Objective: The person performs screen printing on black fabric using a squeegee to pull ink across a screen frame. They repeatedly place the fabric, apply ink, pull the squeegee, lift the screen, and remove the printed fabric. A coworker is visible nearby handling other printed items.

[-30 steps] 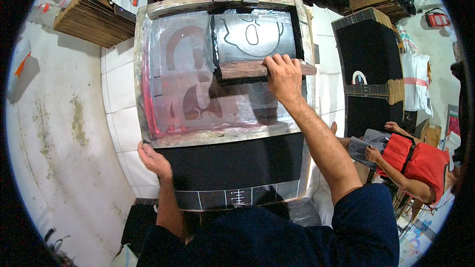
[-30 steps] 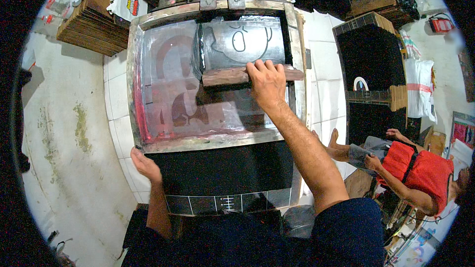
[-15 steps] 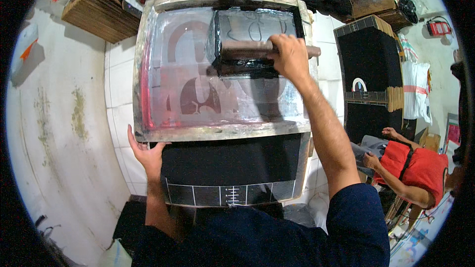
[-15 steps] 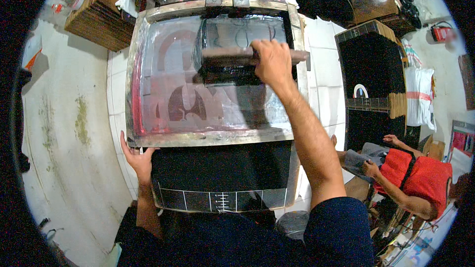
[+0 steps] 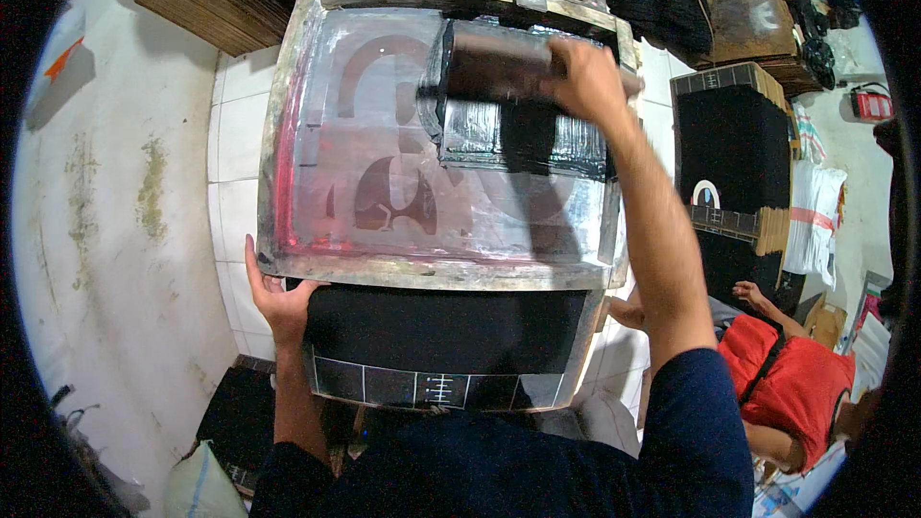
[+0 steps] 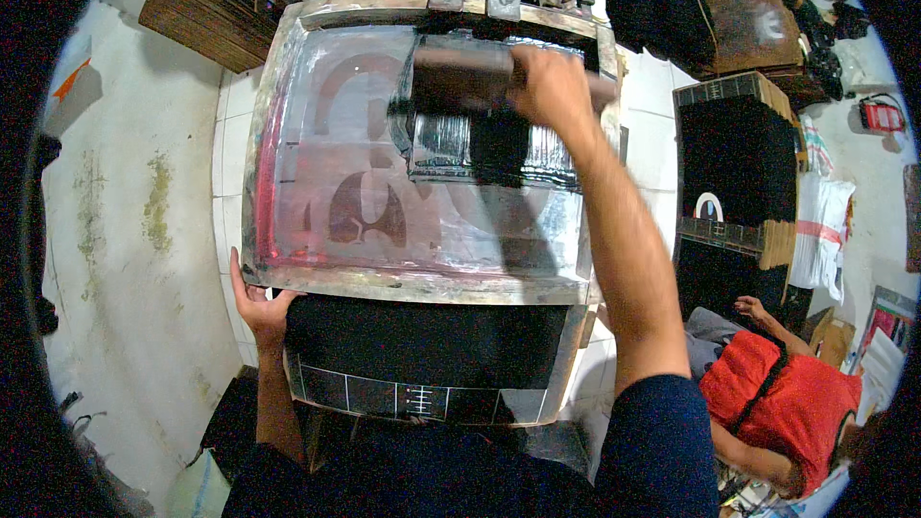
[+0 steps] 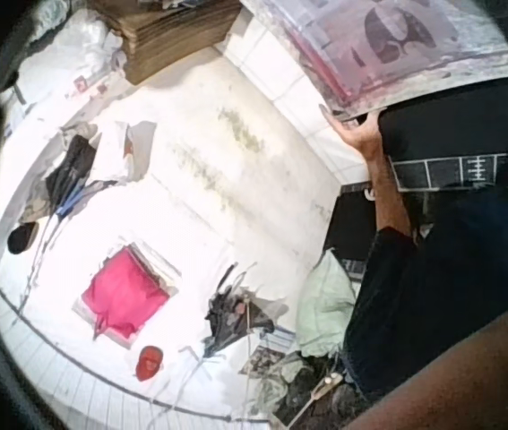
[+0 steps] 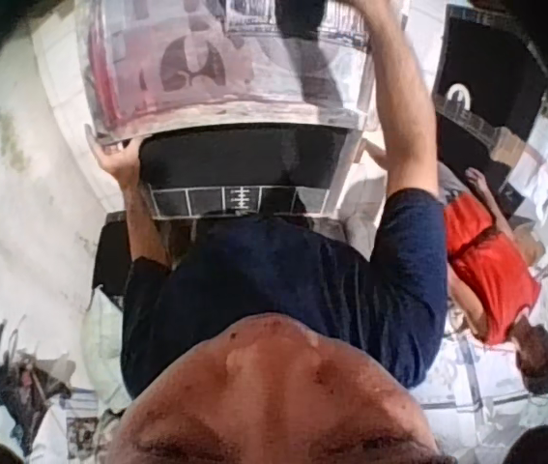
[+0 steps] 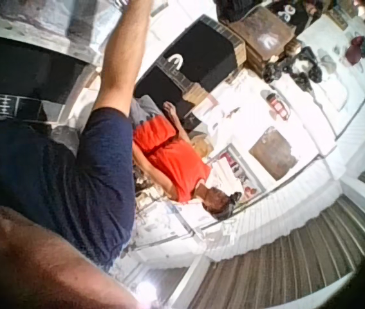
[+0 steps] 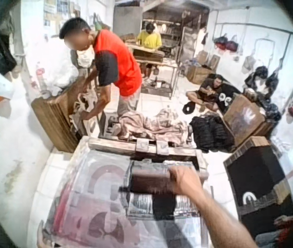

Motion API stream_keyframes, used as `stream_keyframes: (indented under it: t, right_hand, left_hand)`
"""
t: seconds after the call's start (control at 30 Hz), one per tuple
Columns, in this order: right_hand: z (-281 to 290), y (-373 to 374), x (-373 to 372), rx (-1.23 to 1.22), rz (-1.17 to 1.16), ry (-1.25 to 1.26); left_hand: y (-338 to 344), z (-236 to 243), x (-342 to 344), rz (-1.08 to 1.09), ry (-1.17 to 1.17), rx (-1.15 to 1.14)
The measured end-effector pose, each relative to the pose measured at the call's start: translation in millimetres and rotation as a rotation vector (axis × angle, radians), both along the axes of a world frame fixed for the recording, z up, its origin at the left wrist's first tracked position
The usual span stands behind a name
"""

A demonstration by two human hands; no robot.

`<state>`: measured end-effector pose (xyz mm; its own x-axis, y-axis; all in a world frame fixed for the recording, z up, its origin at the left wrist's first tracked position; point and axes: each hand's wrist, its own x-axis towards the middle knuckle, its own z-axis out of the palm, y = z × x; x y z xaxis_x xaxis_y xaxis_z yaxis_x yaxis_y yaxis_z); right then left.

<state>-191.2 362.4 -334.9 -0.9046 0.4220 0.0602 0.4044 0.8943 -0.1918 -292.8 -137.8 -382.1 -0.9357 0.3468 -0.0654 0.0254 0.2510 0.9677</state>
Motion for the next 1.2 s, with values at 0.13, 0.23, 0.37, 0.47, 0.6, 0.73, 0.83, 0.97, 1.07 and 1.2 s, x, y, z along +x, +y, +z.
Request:
stream_keyframes:
  t: [0.13, 0.23, 0.37, 0.47, 0.6, 0.73, 0.83, 0.97, 1.07, 1.2]
  right_hand:
    - [-5.5, 80.3, -73.2, 0.082, -0.084, -0.246]
    - [-23.0, 85.4, -71.8, 0.220, -0.128, -0.057]
    - [-23.4, 1.9, 1.2, 0.209, -0.218, 0.589]
    - [-12.1, -123.2, 90.8, 0.067, -0.286, 0.344]
    - [7.6, -230.2, 155.9, -0.072, -0.197, 0.444]
    - [60.2, -236.4, 148.7, 0.292, -0.162, 0.688]
    - [135.8, -196.3, 114.8, 0.405, -0.213, 0.669]
    - [210.7, -166.9, 73.8, 0.406, -0.303, 0.690]
    - [246.2, -153.4, 53.8, 0.248, -0.438, 0.632]
    - [269.1, -147.4, 33.4, 0.309, -0.514, 0.468]
  left_hand:
    - [-0.6, 2.8, 1.1, -0.012, -0.037, 0.024]
    - [2.4, 7.6, 1.7, -0.029, 0.001, 0.005]
    - [6.4, 12.0, 3.6, 0.023, -0.063, -0.005]
    - [1.8, 11.5, 6.0, 0.017, -0.058, 0.014]
    - [-6.3, 25.0, 5.8, -0.021, 0.065, 0.089]
    - [2.0, 102.1, -3.0, 0.036, 0.121, 0.260]
    - [12.7, 207.8, 4.3, 0.171, 0.436, -0.177]
    - [-25.2, 325.0, 100.6, -0.821, -0.052, 0.818]
    - [-44.0, 372.4, 144.4, -1.158, -0.066, 1.177]
    - [-66.9, 389.4, 148.5, -1.247, -0.050, 1.372]
